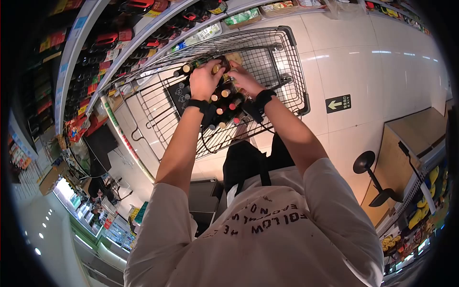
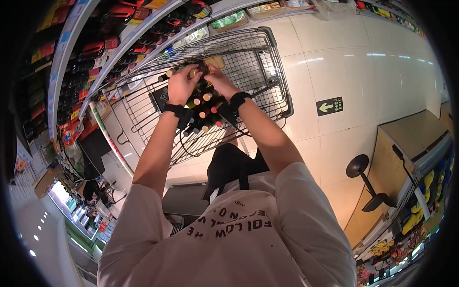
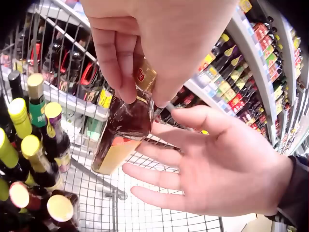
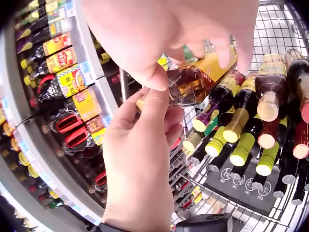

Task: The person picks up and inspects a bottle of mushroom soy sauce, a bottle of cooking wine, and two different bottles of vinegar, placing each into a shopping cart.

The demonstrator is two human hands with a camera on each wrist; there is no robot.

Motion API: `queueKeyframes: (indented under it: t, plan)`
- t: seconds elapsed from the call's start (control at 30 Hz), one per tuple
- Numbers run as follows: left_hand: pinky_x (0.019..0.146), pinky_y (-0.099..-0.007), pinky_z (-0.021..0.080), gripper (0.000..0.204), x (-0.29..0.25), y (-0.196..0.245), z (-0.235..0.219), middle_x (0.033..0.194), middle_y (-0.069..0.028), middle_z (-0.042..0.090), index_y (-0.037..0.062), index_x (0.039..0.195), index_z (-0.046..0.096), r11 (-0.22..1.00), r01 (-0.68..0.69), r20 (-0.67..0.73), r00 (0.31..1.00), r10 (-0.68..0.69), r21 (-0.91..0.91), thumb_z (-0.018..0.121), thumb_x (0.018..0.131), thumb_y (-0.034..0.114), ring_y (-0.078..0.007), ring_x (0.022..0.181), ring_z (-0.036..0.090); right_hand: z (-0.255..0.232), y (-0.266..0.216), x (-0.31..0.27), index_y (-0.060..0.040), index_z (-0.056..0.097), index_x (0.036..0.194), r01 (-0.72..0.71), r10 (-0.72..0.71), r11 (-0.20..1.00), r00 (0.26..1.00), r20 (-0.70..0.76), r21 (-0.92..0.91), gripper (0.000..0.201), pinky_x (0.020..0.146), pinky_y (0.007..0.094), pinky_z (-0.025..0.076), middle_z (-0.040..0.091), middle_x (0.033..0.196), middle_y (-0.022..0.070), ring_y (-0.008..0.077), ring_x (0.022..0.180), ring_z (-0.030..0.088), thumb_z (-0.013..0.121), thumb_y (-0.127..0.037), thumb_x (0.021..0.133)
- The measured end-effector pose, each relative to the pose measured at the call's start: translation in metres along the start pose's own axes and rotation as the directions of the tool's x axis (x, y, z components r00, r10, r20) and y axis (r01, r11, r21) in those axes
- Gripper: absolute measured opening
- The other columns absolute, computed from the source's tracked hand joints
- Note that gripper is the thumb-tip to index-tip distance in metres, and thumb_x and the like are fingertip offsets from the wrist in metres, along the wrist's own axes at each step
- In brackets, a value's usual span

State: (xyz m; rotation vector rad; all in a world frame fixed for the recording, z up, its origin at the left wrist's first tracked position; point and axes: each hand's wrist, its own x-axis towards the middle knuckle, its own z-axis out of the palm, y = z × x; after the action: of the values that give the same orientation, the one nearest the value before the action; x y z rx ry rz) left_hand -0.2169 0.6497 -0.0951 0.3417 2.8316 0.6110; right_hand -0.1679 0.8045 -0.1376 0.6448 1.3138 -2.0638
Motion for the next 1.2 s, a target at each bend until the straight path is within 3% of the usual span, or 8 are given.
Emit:
queueKeyframes:
  t: [0.1,0.33,0.47,0.5,0.6,0.9,1.13,1.2]
  plan:
    - [0.067,-0.0382,0.054,0.032,0.000,-0.018,0.025,0.084,-0.0145,0.070,0.0157,0.108,0.070,1.000,0.027,0.049,0.998,-0.028,0.015,0.073,0.081,0.032,-0.0307,0.075,0.067,0.008,0.047,0.041,0.0013,0.045,0.136,0.099,-0.102,0.973,0.995,0.006,0.209,0.056,0.090,0.0259,0.042,0.061,0.118,0.0081,0.0158,0.106,0.055,0.058,-0.017,0.085]
    - [0.070,-0.0382,0.055,0.033,-0.011,-0.056,0.056,0.083,-0.0140,0.070,0.0194,0.110,0.070,0.993,0.103,0.166,0.980,-0.112,0.062,0.074,0.080,0.033,-0.0314,0.076,0.068,0.007,0.123,0.087,0.0015,0.041,0.141,0.010,-0.008,0.998,0.999,-0.032,0.065,0.068,0.086,0.0276,0.046,0.062,0.117,0.0132,0.0181,0.102,0.059,0.061,-0.028,0.084]
    - [0.072,-0.0393,0.055,0.035,-0.009,-0.069,0.074,0.089,-0.0111,0.071,0.0210,0.112,0.069,0.992,0.113,0.231,0.965,-0.123,0.055,0.074,0.079,0.033,-0.0317,0.079,0.068,0.005,0.142,0.101,-0.0024,0.041,0.142,0.029,-0.041,0.995,0.992,-0.122,-0.094,0.068,0.092,0.0343,0.046,0.061,0.120,0.0202,0.0286,0.110,0.061,0.059,-0.031,0.083]
    - [0.073,-0.0391,0.055,0.036,-0.006,-0.071,0.078,0.091,-0.0111,0.071,0.0211,0.112,0.069,0.991,0.116,0.252,0.959,-0.130,0.068,0.074,0.078,0.033,-0.0315,0.081,0.068,0.004,0.145,0.106,-0.0031,0.041,0.142,0.039,-0.076,0.976,0.983,-0.164,-0.215,0.068,0.094,0.0367,0.046,0.061,0.122,0.0227,0.0323,0.113,0.060,0.058,-0.032,0.083]
    - [0.075,-0.0393,0.055,0.037,-0.004,-0.073,0.086,0.095,-0.0113,0.071,0.0217,0.113,0.069,0.990,0.114,0.279,0.951,-0.131,0.077,0.073,0.078,0.033,-0.0312,0.085,0.068,-0.004,0.152,0.113,-0.0019,0.042,0.141,-0.035,0.001,0.977,0.987,-0.162,-0.209,0.067,0.099,0.0390,0.043,0.059,0.123,0.0256,0.0361,0.118,0.057,0.057,-0.033,0.083]
    - [0.076,-0.0409,0.054,0.039,-0.005,-0.067,0.083,0.094,-0.0116,0.071,0.0227,0.113,0.068,0.984,0.094,0.353,0.925,-0.142,0.148,0.070,0.076,0.034,-0.0317,0.086,0.068,0.003,0.120,0.093,0.0002,0.045,0.137,-0.095,0.025,0.933,0.979,-0.200,-0.348,0.062,0.094,0.0386,0.047,0.063,0.117,0.0250,0.0365,0.110,0.061,0.056,-0.029,0.083]
    - [0.075,-0.0428,0.055,0.051,-0.006,-0.056,0.079,0.092,-0.0142,0.071,0.0245,0.126,0.060,0.959,0.117,0.374,0.903,-0.211,0.258,0.070,0.077,0.035,-0.0337,0.084,0.068,-0.001,0.136,0.091,-0.0008,0.044,0.139,-0.012,-0.031,0.975,0.981,-0.190,-0.223,0.061,0.092,0.0381,0.047,0.065,0.113,0.0226,0.0322,0.108,0.063,0.056,-0.027,0.085]
    - [0.076,-0.0430,0.055,0.054,-0.010,-0.054,0.071,0.092,-0.0141,0.071,0.0252,0.128,0.058,0.965,0.121,0.376,0.904,-0.204,0.233,0.070,0.077,0.035,-0.0343,0.085,0.068,0.000,0.128,0.077,-0.0003,0.044,0.139,-0.059,0.037,0.992,0.982,-0.184,-0.113,0.060,0.090,0.0347,0.047,0.066,0.109,0.0181,0.0254,0.103,0.063,0.057,-0.025,0.086]
